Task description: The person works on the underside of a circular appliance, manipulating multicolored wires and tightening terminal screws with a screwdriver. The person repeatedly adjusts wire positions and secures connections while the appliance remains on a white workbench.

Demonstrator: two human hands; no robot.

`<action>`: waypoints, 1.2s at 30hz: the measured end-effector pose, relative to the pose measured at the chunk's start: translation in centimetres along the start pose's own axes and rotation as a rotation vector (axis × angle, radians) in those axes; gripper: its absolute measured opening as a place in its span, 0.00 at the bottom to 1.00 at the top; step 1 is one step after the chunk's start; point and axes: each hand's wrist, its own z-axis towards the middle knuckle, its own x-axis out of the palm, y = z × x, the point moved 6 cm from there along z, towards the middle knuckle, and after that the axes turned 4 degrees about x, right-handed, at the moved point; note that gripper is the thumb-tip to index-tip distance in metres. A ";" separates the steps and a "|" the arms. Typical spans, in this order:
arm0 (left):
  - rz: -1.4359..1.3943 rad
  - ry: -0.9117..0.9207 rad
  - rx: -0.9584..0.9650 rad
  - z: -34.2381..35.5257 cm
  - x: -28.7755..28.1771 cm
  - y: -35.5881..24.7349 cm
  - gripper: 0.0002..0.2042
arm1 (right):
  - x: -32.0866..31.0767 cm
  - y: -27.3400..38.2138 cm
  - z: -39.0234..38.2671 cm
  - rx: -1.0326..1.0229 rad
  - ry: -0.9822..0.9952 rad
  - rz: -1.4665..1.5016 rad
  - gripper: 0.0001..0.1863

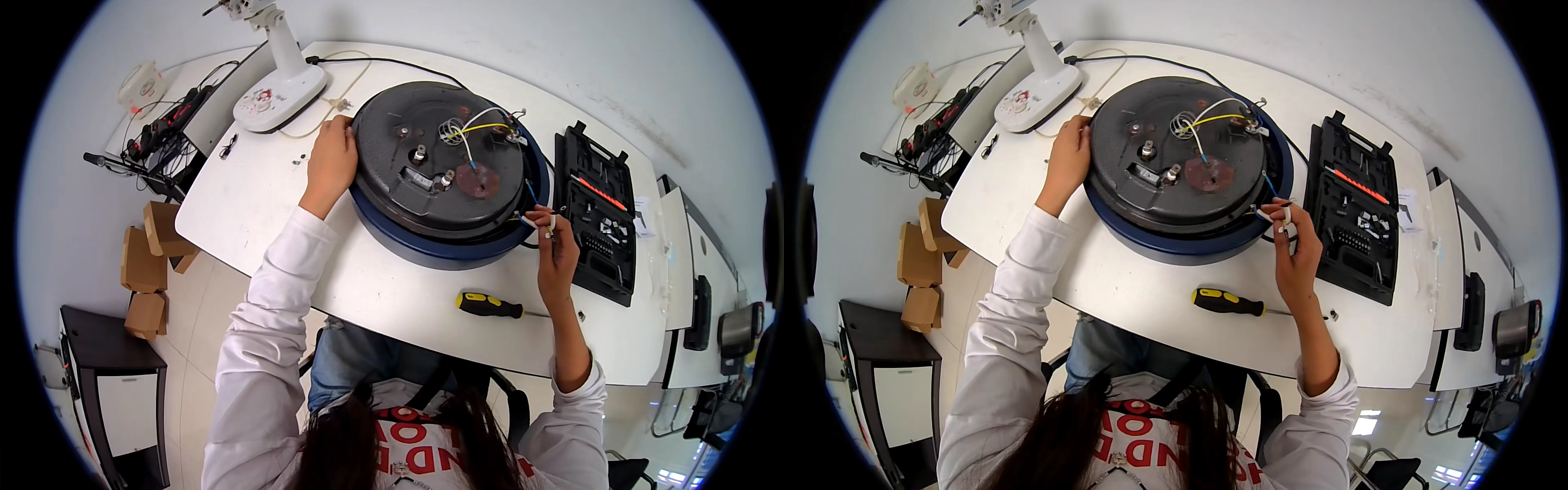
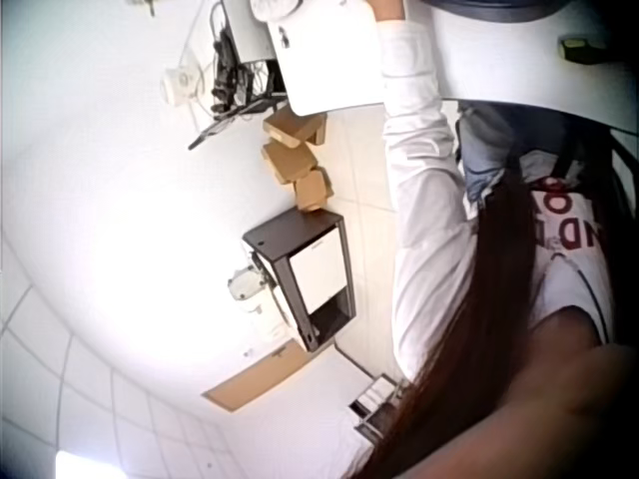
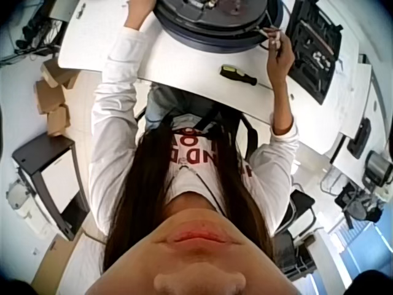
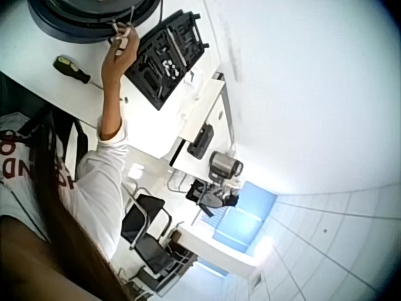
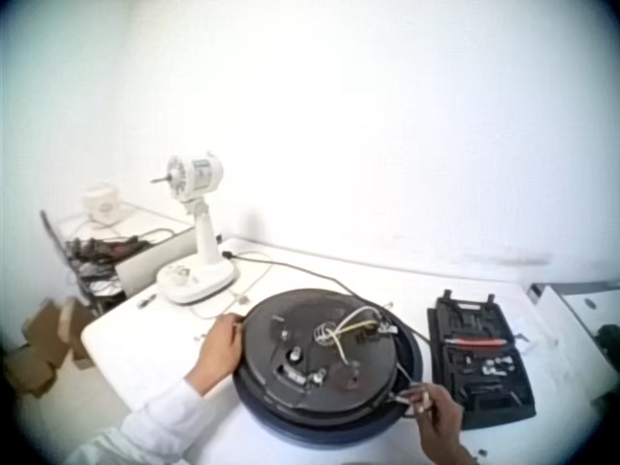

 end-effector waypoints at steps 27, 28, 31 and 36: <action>0.091 0.072 0.120 1.1 0.5 -1.1 0.12 | 0.3 0.2 0.4 -0.012 -0.061 -0.068 0.07; 0.072 0.062 0.118 1.2 0.4 -1.0 0.12 | 0.3 0.2 0.5 -0.018 -0.055 -0.074 0.08; 0.006 0.031 0.171 1.3 -0.4 -1.0 0.12 | 0.2 0.5 1.0 0.014 -0.014 -0.065 0.09; -0.001 -0.004 0.216 0.9 -0.8 -1.9 0.15 | 0.3 0.9 1.3 0.080 -0.005 -0.041 0.09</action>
